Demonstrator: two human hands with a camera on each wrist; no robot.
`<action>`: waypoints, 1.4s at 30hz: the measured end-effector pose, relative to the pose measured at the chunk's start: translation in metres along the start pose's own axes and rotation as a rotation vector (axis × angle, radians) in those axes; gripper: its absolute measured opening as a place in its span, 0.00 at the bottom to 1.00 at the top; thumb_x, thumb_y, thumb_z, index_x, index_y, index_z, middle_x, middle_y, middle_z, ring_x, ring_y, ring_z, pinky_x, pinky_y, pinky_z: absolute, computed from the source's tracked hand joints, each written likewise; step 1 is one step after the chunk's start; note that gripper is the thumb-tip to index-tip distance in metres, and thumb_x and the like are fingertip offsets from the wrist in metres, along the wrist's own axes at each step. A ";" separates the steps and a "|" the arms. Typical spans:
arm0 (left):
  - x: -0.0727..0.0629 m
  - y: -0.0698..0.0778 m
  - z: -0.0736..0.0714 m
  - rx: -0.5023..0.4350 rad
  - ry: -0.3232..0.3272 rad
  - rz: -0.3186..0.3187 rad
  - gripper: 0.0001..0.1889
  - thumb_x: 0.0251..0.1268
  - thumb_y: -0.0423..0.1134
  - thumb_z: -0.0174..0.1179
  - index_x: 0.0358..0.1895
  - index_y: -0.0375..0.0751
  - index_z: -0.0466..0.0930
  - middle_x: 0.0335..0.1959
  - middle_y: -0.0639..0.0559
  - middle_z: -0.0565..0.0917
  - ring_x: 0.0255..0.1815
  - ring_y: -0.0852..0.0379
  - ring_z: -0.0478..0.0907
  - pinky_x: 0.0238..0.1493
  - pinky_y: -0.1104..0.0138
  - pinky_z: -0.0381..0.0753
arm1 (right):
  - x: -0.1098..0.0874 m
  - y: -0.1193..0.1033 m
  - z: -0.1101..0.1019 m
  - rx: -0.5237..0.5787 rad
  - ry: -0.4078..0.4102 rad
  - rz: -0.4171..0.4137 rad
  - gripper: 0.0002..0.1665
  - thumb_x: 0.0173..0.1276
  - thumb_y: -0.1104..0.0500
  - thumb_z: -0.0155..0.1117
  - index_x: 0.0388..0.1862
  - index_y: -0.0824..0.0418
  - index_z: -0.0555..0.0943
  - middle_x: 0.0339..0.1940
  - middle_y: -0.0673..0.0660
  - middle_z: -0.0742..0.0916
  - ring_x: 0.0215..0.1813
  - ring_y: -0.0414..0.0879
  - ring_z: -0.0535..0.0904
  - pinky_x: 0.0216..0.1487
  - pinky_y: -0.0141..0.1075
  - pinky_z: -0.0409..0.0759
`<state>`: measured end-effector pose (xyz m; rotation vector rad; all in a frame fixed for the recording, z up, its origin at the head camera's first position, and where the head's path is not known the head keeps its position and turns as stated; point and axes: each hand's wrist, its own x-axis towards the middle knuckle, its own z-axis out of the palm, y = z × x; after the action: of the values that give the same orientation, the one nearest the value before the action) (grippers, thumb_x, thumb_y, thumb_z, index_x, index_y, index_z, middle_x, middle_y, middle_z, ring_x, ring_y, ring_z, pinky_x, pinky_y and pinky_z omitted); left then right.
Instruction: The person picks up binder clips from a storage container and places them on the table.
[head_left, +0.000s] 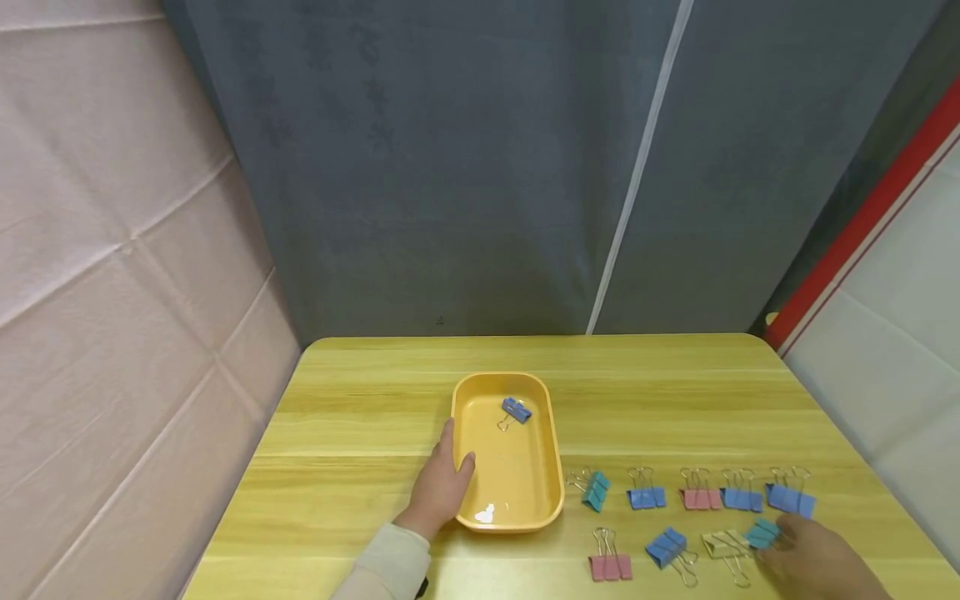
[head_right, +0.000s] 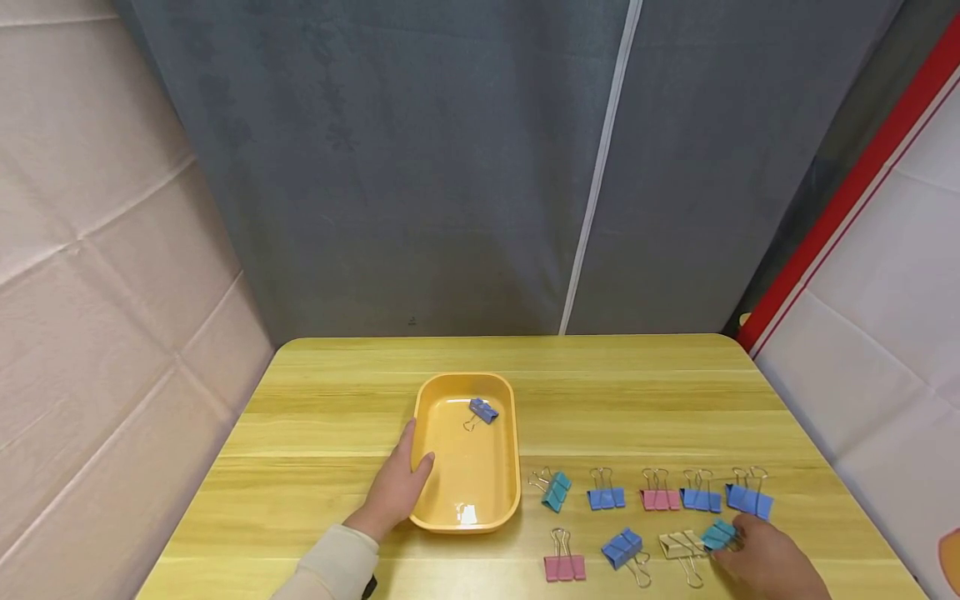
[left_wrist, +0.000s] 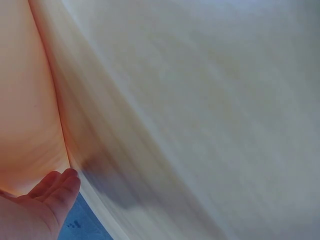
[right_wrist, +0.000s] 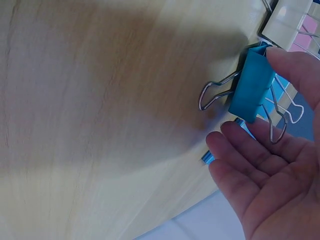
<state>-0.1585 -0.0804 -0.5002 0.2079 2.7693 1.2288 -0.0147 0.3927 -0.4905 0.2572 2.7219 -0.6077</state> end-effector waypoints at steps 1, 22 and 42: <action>0.000 0.000 0.000 -0.001 0.002 0.005 0.37 0.73 0.46 0.50 0.77 0.37 0.45 0.71 0.31 0.63 0.67 0.33 0.65 0.65 0.43 0.67 | 0.000 0.000 0.000 -0.001 -0.001 -0.001 0.42 0.64 0.46 0.66 0.52 0.85 0.68 0.41 0.67 0.85 0.45 0.71 0.79 0.44 0.61 0.79; 0.000 0.002 -0.001 -0.025 0.002 -0.012 0.37 0.73 0.46 0.50 0.77 0.37 0.45 0.72 0.34 0.62 0.69 0.35 0.63 0.67 0.44 0.65 | 0.002 -0.009 -0.017 -0.016 -0.029 0.027 0.58 0.58 0.35 0.66 0.64 0.83 0.61 0.57 0.84 0.72 0.55 0.81 0.68 0.47 0.66 0.75; -0.002 0.003 -0.002 -0.029 0.009 -0.009 0.36 0.73 0.45 0.51 0.77 0.36 0.45 0.73 0.35 0.61 0.69 0.34 0.63 0.67 0.44 0.65 | 0.021 -0.093 -0.040 -0.094 0.201 -0.184 0.46 0.60 0.43 0.69 0.64 0.75 0.68 0.59 0.79 0.74 0.56 0.74 0.72 0.46 0.63 0.77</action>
<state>-0.1566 -0.0803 -0.4971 0.1881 2.7556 1.2697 -0.0687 0.3297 -0.4288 0.0455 2.9824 -0.5250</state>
